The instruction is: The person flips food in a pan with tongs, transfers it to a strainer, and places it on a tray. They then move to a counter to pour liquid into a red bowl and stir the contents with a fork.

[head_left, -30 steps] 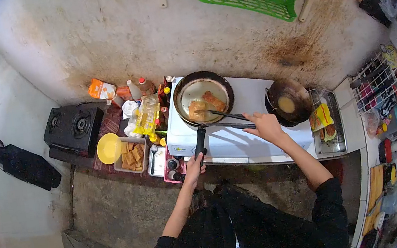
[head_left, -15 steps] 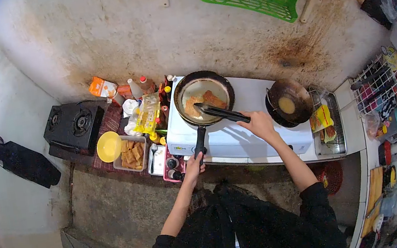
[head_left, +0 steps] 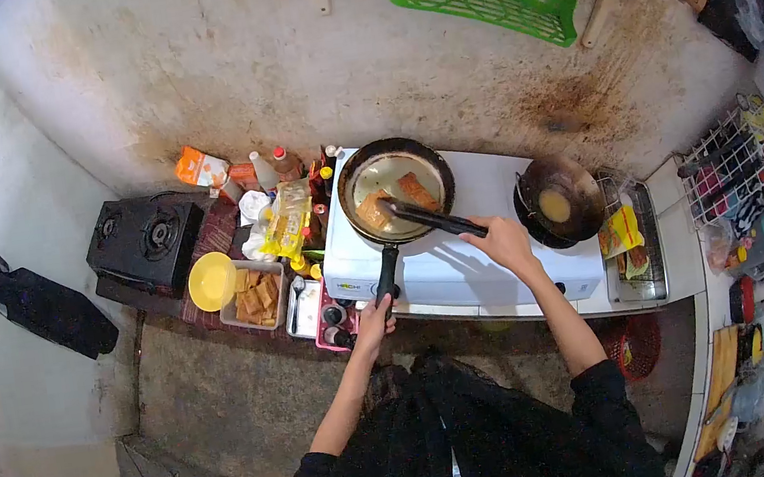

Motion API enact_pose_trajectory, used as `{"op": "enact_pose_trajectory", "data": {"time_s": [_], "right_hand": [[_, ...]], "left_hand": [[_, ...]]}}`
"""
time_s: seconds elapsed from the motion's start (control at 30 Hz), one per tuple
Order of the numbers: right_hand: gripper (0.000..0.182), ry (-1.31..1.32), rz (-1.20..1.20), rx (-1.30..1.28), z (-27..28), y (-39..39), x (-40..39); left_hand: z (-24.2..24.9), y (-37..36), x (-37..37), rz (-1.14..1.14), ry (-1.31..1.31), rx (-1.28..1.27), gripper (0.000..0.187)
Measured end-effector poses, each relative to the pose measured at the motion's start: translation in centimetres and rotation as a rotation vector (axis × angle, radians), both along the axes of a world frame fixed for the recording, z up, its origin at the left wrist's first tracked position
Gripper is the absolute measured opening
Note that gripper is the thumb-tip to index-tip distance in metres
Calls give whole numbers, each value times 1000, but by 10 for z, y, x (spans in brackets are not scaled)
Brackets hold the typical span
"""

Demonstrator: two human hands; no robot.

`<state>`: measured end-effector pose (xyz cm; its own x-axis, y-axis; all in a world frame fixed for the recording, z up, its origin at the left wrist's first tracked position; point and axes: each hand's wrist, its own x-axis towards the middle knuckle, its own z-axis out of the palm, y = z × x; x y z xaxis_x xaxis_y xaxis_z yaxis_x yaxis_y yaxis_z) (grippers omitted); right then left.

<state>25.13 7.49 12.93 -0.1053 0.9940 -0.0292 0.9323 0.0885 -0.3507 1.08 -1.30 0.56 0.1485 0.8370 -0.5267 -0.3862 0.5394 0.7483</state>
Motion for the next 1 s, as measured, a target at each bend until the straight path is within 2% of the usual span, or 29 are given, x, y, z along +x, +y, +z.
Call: {"op": "enact_pose_trajectory", "data": {"time_s": [0.33, 0.57, 0.67, 0.83, 1.0], "right_hand": [[40, -60, -80, 49, -11, 3, -7], [39, -71, -22, 13, -9, 2, -6], [43, -87, -67, 87, -13, 2, -7], [43, 52, -175, 10, 5, 3, -4], [52, 86, -240, 10, 12, 2, 13]], "left_hand": [[3, 0, 0, -16, -14, 6, 22], [4, -1, 0, -3, -6, 6, 22], [2, -2, 1, -3, -9, 8, 23], [-1, -1, 0, 2, 2, 14, 25], [0, -1, 0, 11, 13, 26, 27]]}}
